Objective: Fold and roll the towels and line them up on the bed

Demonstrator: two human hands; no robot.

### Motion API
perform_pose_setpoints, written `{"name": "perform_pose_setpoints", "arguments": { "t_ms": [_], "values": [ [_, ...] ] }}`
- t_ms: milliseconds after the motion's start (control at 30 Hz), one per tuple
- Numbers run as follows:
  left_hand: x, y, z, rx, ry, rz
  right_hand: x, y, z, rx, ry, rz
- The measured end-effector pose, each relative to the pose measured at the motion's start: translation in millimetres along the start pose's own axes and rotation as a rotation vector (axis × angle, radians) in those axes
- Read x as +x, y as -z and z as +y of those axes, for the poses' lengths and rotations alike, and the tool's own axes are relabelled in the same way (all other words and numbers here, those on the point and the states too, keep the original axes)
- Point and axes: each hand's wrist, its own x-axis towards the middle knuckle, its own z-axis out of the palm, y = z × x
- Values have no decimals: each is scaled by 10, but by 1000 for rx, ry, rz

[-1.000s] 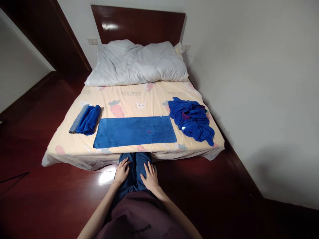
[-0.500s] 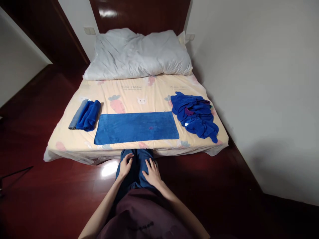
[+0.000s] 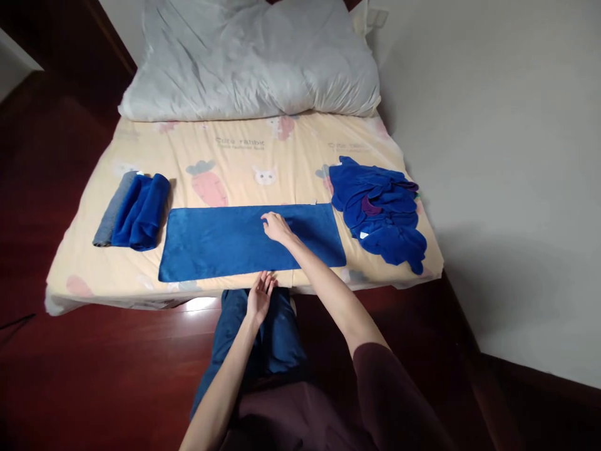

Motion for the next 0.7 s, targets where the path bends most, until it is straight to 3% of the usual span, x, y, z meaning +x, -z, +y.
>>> {"name": "perform_pose_setpoints", "arguments": {
  "t_ms": [133, 267, 400, 533, 700],
  "values": [
    [75, -79, -34, -168, 20, 124, 763, -156, 59, -74, -73, -52],
    [88, -217, -63, -286, 27, 175, 1186, -297, 166, -185, -177, -115],
    [119, -382, -17, -287, 79, 256, 1371, -265, 234, -168, -208, -188],
    [119, -505, 63, -280, 100, 299, 1386, -129, 222, -55, -246, -271],
    [6, -581, 119, -283, 97, 328, 1352, 10, 160, 35, -252, -230]
  ]
}}
